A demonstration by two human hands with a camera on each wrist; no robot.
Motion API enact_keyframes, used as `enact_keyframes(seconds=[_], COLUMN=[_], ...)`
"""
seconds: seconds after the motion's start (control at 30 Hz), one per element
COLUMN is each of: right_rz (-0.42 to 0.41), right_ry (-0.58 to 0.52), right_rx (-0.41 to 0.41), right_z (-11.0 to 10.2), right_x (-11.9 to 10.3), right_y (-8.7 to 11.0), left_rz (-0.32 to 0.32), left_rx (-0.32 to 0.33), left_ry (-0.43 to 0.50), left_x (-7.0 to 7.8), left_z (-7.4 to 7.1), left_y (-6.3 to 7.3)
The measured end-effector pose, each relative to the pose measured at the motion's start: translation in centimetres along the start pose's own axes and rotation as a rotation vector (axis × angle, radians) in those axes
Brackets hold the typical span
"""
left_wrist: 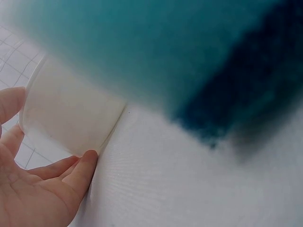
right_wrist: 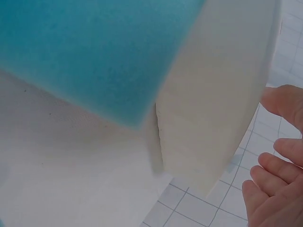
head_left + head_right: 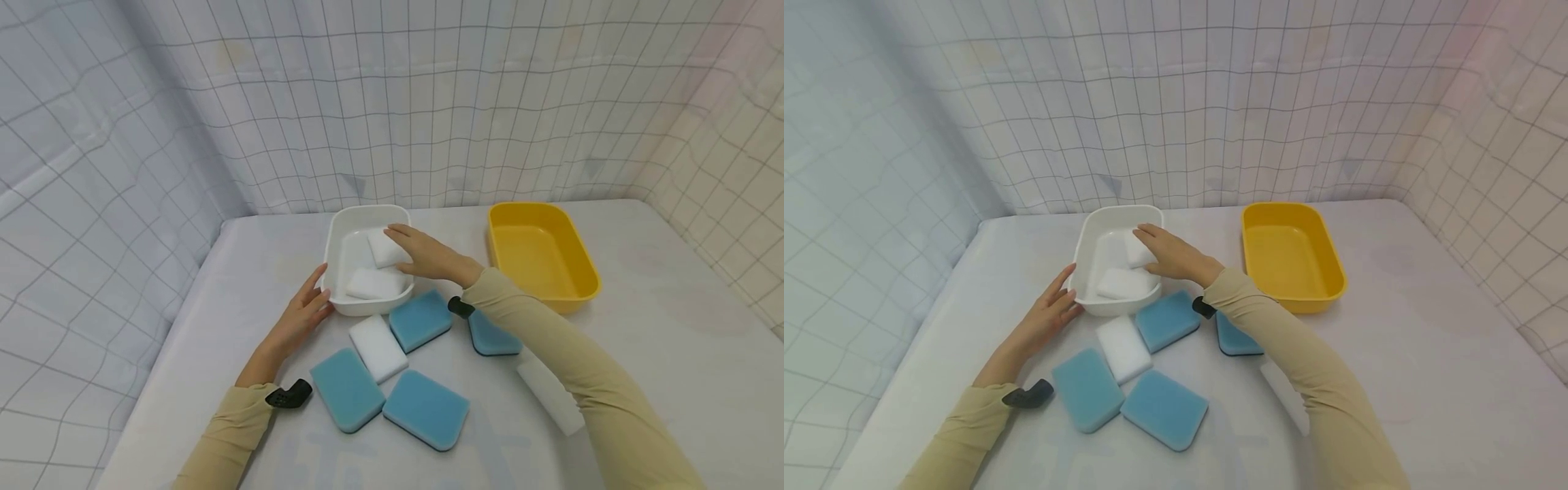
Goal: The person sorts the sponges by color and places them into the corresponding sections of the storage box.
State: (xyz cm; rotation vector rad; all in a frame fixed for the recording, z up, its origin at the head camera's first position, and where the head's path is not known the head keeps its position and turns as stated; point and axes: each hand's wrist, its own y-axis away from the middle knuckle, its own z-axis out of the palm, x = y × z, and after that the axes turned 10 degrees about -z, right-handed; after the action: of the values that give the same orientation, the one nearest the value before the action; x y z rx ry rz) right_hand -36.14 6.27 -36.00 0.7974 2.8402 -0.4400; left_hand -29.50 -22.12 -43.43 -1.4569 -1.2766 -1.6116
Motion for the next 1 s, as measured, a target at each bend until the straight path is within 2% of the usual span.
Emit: enact_keyframes(seconds=[0.5, 1.0], right_rz=[-0.064, -0.115], right_ry=[0.001, 0.044], right_rx=[0.055, 0.1], right_z=[-0.3, -1.0], right_x=[-1.2, -1.5], right_y=[1.1, 3.5], left_rz=[0.0, -0.002], left_rx=[0.003, 0.002], left_ry=[0.001, -0.017], left_x=[0.1, 0.1], left_z=[0.1, 0.1], left_y=[0.1, 0.2])
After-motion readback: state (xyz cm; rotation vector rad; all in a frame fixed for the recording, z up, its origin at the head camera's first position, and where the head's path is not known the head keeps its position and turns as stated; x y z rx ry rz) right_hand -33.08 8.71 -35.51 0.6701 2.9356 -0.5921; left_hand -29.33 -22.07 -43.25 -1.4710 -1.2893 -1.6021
